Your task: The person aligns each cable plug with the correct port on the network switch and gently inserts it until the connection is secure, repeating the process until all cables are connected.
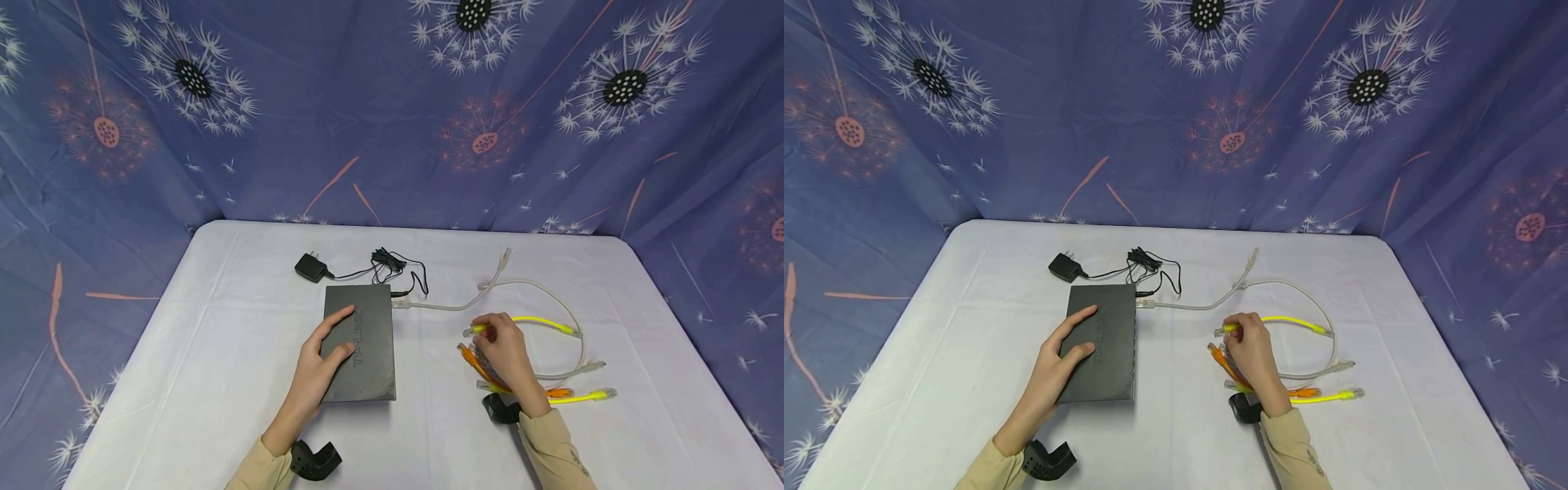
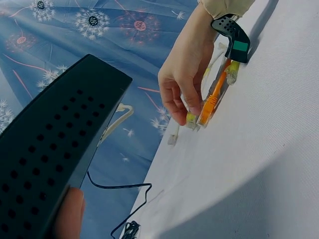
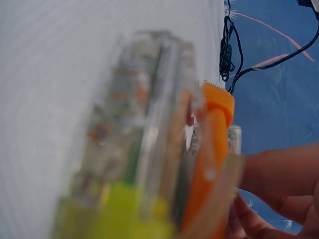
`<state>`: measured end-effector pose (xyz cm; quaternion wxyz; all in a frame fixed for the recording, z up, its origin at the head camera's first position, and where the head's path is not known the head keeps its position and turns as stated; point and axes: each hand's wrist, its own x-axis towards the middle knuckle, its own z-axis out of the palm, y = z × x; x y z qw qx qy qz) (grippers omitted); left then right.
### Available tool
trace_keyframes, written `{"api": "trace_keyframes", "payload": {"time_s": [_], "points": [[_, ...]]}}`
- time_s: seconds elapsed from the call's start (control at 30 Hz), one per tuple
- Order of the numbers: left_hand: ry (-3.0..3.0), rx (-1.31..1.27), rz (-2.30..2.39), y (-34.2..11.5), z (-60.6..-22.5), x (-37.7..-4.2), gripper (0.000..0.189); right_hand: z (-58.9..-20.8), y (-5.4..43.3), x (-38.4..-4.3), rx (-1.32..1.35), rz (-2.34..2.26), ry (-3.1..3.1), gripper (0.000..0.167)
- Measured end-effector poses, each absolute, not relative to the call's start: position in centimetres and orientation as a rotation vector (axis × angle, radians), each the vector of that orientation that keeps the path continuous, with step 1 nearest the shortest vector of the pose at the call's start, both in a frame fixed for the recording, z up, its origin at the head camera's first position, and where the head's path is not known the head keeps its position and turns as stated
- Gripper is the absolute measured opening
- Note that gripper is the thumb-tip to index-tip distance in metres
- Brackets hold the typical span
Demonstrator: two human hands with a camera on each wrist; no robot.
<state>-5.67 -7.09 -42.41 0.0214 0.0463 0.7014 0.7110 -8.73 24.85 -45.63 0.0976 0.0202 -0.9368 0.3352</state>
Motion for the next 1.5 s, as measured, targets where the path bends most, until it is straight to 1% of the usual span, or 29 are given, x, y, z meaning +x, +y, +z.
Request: {"api": "trace_keyframes", "payload": {"time_s": [0.3,0.77,1.17,1.37,1.5], "points": [[2.184,0.129,2.187,-7.0,-42.4,-5.8,0.056,-45.2,24.6,-8.6,0.123,0.997,-2.716,0.025],[2.200,0.127,2.181,-7.1,-42.5,-5.7,0.056,-44.3,24.7,-8.1,0.185,0.963,-2.677,0.023],[2.196,0.130,2.177,-7.1,-42.7,-5.7,0.056,-44.2,24.9,-7.6,0.407,0.934,-2.496,0.029],[2.197,0.125,2.168,-7.1,-42.7,-5.7,0.056,-44.0,24.8,-7.6,0.471,0.952,-2.446,0.033],[2.191,0.116,2.176,-7.1,-42.7,-5.7,0.056,-43.8,24.8,-7.6,0.504,0.924,-2.424,0.032]]}}
